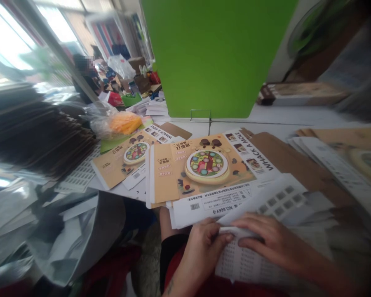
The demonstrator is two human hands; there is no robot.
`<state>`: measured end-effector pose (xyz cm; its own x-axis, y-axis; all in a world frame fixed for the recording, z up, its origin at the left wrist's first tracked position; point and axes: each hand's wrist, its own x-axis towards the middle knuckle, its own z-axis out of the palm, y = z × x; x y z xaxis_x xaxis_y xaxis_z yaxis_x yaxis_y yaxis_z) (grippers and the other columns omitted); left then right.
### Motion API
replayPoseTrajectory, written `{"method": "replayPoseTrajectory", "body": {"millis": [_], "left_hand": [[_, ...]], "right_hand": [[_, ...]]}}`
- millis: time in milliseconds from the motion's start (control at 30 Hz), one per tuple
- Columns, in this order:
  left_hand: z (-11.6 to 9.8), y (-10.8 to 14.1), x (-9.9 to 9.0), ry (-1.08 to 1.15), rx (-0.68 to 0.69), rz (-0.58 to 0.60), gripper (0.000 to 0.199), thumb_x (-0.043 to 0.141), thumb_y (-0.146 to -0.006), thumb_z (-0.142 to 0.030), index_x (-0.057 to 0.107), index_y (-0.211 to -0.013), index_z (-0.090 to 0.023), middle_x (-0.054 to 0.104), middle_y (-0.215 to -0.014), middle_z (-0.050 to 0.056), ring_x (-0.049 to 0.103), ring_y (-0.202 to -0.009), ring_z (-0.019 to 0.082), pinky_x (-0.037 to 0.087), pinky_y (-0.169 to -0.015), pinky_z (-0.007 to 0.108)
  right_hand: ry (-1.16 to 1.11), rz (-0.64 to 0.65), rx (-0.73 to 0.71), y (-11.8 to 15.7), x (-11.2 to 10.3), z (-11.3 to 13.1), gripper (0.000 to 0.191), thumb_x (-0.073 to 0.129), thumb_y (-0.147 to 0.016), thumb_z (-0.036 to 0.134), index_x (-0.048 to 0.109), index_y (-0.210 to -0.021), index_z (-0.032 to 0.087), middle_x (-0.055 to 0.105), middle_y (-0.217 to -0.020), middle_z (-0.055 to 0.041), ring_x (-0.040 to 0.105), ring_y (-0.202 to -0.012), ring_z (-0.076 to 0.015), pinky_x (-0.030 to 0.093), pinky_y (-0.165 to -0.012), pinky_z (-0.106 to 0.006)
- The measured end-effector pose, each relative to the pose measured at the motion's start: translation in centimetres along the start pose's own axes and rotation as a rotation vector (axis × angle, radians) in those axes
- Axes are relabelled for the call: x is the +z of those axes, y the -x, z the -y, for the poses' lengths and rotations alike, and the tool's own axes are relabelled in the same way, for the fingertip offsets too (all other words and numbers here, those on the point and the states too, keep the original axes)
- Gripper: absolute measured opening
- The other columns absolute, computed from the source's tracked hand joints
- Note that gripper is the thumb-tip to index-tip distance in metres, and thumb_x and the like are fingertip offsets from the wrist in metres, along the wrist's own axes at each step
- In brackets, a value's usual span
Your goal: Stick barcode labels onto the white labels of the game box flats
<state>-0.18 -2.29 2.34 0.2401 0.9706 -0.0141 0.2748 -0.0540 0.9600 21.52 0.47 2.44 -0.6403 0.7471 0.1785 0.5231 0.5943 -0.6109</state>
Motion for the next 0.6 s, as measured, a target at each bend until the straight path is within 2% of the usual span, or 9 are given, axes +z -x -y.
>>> {"method": "replayPoseTrajectory", "body": {"millis": [67,100,200,267,367,500,600], "left_hand": [[-0.1,0.0,0.0,0.013,0.031,-0.030,0.004,0.073,-0.082,-0.020,0.074,-0.085,-0.018,0.060,-0.075,-0.001,0.055,-0.070,0.013,0.039,-0.063,0.021],[-0.1,0.0,0.1,0.017,0.044,-0.040,0.006,0.074,-0.081,-0.019,0.074,-0.088,-0.019,0.061,-0.077,0.000,0.056,-0.071,0.013,0.040,-0.064,0.021],[-0.2,0.1,0.2,0.004,0.054,-0.046,0.002,0.073,-0.082,-0.017,0.073,-0.080,-0.018,0.061,-0.078,0.000,0.058,-0.072,0.014,0.041,-0.066,0.021],[-0.2,0.3,0.4,-0.021,0.050,-0.036,0.006,0.071,-0.083,-0.017,0.073,-0.078,-0.018,0.061,-0.077,0.001,0.059,-0.071,0.014,0.042,-0.066,0.021],[-0.1,0.7,1.0,-0.065,0.042,-0.022,0.014,0.066,-0.087,-0.020,0.071,-0.075,-0.016,0.060,-0.074,0.001,0.058,-0.070,0.014,0.041,-0.065,0.022],[0.3,1.2,2.0,-0.101,0.030,0.008,0.025,0.063,-0.091,-0.023,0.067,-0.068,-0.015,0.057,-0.070,0.001,0.057,-0.066,0.013,0.040,-0.061,0.022],[0.8,1.4,2.6,-0.083,0.031,0.057,0.006,0.070,-0.085,-0.021,0.073,-0.081,-0.017,0.061,-0.077,0.002,0.059,-0.071,0.014,0.041,-0.064,0.021]], "right_hand": [[-0.003,0.020,-0.031,0.2,0.2,-0.2,0.022,0.058,-0.093,0.028,0.063,-0.114,0.025,0.069,-0.102,-0.0035,0.066,-0.094,-0.0177,0.055,-0.081,-0.027],[-0.009,0.032,-0.042,0.3,0.2,-0.3,0.022,0.056,-0.094,0.028,0.063,-0.115,0.025,0.069,-0.101,-0.0036,0.066,-0.093,-0.0173,0.054,-0.079,-0.026],[-0.018,0.056,-0.043,0.8,0.3,-0.3,0.026,0.055,-0.095,0.027,0.061,-0.120,0.026,0.069,-0.101,-0.0035,0.066,-0.094,-0.0171,0.053,-0.079,-0.026],[-0.020,0.061,-0.013,1.2,0.4,-0.2,0.029,0.057,-0.093,0.027,0.059,-0.123,0.027,0.068,-0.106,-0.0034,0.065,-0.098,-0.0178,0.053,-0.082,-0.027],[-0.049,0.058,0.066,1.9,0.5,0.0,0.022,0.061,-0.091,0.027,0.060,-0.113,0.026,0.067,-0.106,-0.0034,0.064,-0.098,-0.0183,0.052,-0.082,-0.027],[-0.101,0.070,0.146,2.9,1.1,0.1,0.005,0.056,-0.093,0.025,0.059,-0.096,0.023,0.065,-0.094,-0.0022,0.062,-0.088,-0.0163,0.049,-0.076,-0.027],[-0.117,0.043,0.171,3.7,1.6,0.0,0.009,0.051,-0.096,0.026,0.058,-0.091,0.022,0.064,-0.087,-0.0008,0.061,-0.081,-0.0146,0.047,-0.070,-0.026]]}}
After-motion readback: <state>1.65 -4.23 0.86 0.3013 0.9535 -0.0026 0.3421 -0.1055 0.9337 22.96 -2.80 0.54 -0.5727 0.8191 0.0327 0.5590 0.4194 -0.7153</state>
